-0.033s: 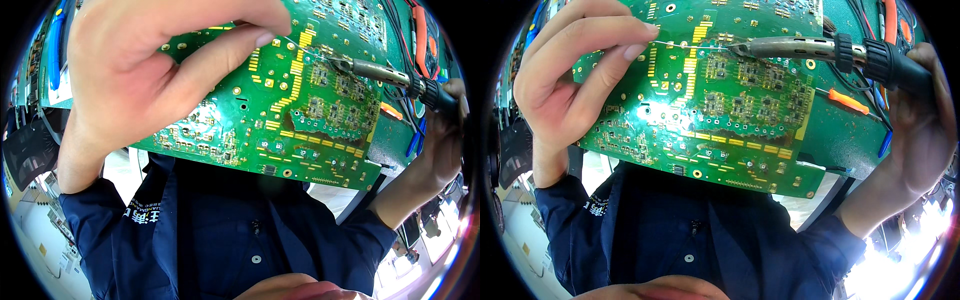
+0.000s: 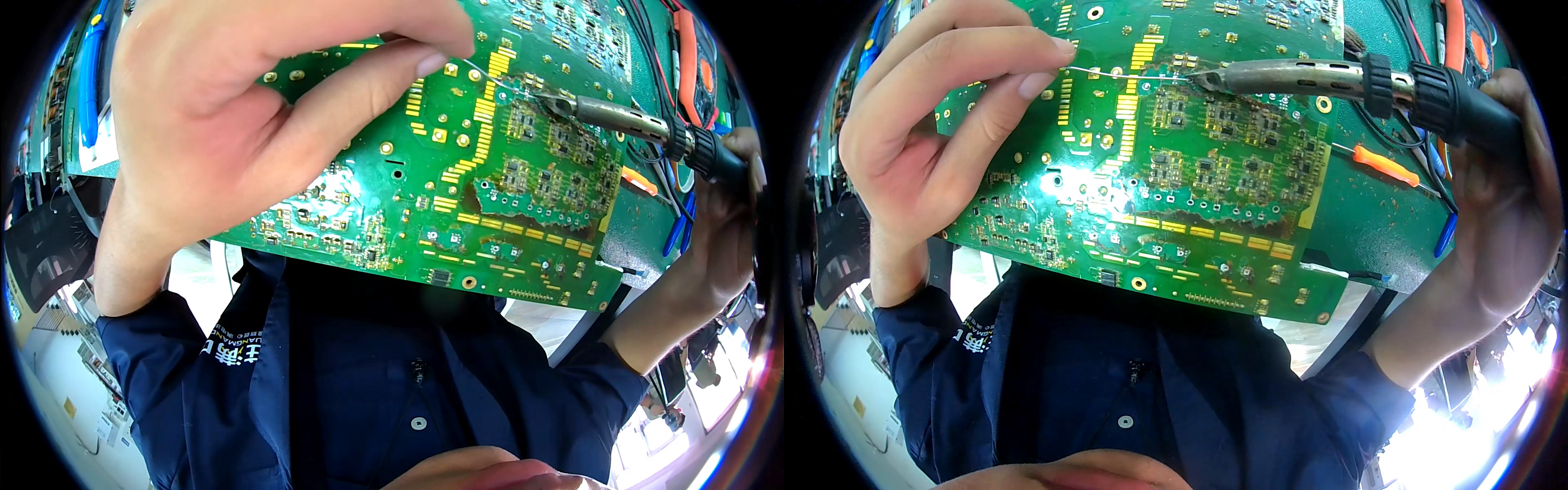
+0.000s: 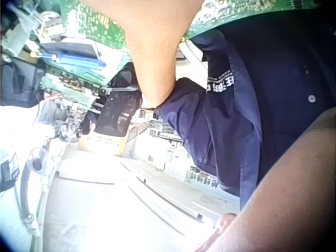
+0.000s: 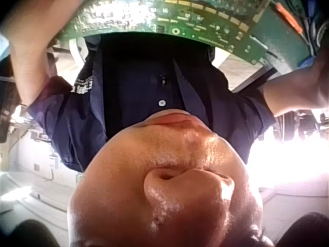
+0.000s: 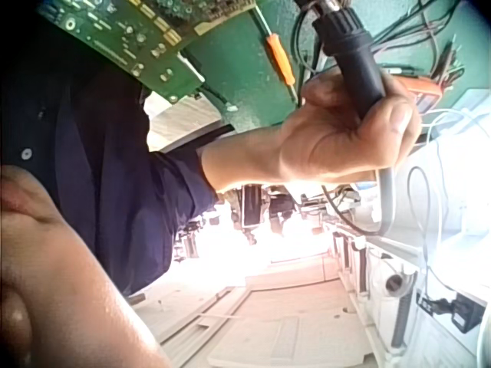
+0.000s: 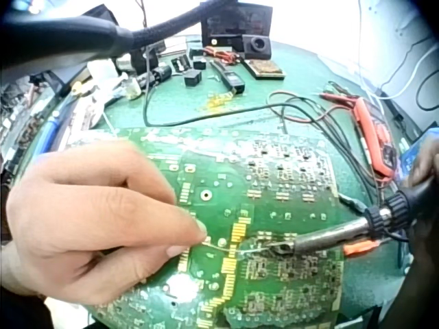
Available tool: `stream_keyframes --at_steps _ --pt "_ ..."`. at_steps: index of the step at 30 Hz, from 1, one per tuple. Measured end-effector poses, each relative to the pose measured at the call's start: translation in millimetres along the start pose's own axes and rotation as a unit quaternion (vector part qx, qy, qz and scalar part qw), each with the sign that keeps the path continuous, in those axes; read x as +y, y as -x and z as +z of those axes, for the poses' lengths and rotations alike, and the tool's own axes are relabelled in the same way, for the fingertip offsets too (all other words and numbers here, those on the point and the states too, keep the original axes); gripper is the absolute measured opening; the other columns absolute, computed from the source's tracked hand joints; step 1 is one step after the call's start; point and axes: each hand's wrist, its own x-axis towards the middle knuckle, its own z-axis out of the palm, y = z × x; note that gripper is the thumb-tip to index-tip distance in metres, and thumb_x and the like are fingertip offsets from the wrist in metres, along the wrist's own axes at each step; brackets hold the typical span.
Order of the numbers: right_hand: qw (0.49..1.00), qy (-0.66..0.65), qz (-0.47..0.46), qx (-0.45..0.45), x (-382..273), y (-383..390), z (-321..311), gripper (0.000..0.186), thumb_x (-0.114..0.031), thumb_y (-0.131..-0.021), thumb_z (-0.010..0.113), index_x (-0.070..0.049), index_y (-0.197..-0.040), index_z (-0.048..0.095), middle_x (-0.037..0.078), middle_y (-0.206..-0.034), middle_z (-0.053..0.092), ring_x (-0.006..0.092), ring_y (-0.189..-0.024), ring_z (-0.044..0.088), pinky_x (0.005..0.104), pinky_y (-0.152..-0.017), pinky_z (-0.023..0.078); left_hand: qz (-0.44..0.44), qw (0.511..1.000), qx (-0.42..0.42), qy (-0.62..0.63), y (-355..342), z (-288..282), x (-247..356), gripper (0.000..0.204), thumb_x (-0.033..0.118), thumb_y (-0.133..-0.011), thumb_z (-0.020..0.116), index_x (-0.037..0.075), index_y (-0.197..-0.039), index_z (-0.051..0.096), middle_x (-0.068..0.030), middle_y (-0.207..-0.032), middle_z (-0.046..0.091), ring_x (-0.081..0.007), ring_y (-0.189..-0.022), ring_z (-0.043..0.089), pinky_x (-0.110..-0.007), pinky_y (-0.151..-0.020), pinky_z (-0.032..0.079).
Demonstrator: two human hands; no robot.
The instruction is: The person uses a screwdriver and a soldering iron to work on a large green circuit board.
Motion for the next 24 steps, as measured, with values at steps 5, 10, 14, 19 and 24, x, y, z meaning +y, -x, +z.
stream_keyframes --at_steps 5,10,14,19,24 --pt "1.0 -0.013 0.003 -0.027 -1 -1 0 0.046 -0.032 -0.107 0.045 0.013 -0.118 0.051 -0.005 -0.066 0.035 0.0019 -0.061 0.036 0.0176 -0.076 0.039 0.001 1.0 0.0 0.0 -1 2 -2 0.011 0.004 -0.08 0.073 0.003 -0.091 0.074 -0.0111 -0.082 0.067 -0.0198 -0.066 0.064 -0.03 -0.055 0.049" --pt "0.999 -0.013 -0.026 -0.037 -2 0 0 0.044 -0.031 -0.106 0.047 0.011 -0.117 0.053 -0.004 -0.068 0.039 0.0018 -0.06 0.037 0.0179 -0.074 0.04 0.002 1.0 0.004 0.0 0 1 -2 0.011 0.004 -0.08 0.073 0.003 -0.09 0.074 -0.0111 -0.082 0.067 -0.0197 -0.066 0.064 -0.03 -0.055 0.048" --pt "0.999 0.011 -0.039 -0.029 -7 1 6 0.038 -0.025 -0.106 0.049 0.011 -0.113 0.056 0.0 -0.072 0.046 0.0023 -0.06 0.042 0.0182 -0.07 0.042 0.005 1.0 0.005 0.0 1 -1 -2 0.011 0.004 -0.08 0.072 0.003 -0.09 0.074 -0.0111 -0.082 0.067 -0.0195 -0.066 0.063 -0.03 -0.055 0.048" --pt "0.997 -0.016 -0.06 -0.038 -13 -2 15 0.03 -0.016 -0.106 0.048 0.012 -0.107 0.06 0.008 -0.085 0.052 0.0053 -0.061 0.045 0.0201 -0.069 0.045 0.001 1.0 0.007 0.003 1 -4 -3 0.011 0.003 -0.08 0.072 0.003 -0.09 0.074 -0.0111 -0.082 0.066 -0.0194 -0.065 0.063 -0.03 -0.055 0.048" --pt "0.994 -0.027 -0.083 -0.068 -18 -3 15 0.021 -0.009 -0.101 0.052 0.009 -0.105 0.062 0.014 -0.093 0.056 0.011 -0.066 0.05 0.0276 -0.076 0.047 -0.005 1.0 0.013 0.001 0 -6 -2 0.011 0.003 -0.08 0.072 0.003 -0.09 0.074 -0.0111 -0.082 0.066 -0.0192 -0.065 0.063 -0.03 -0.054 0.048"
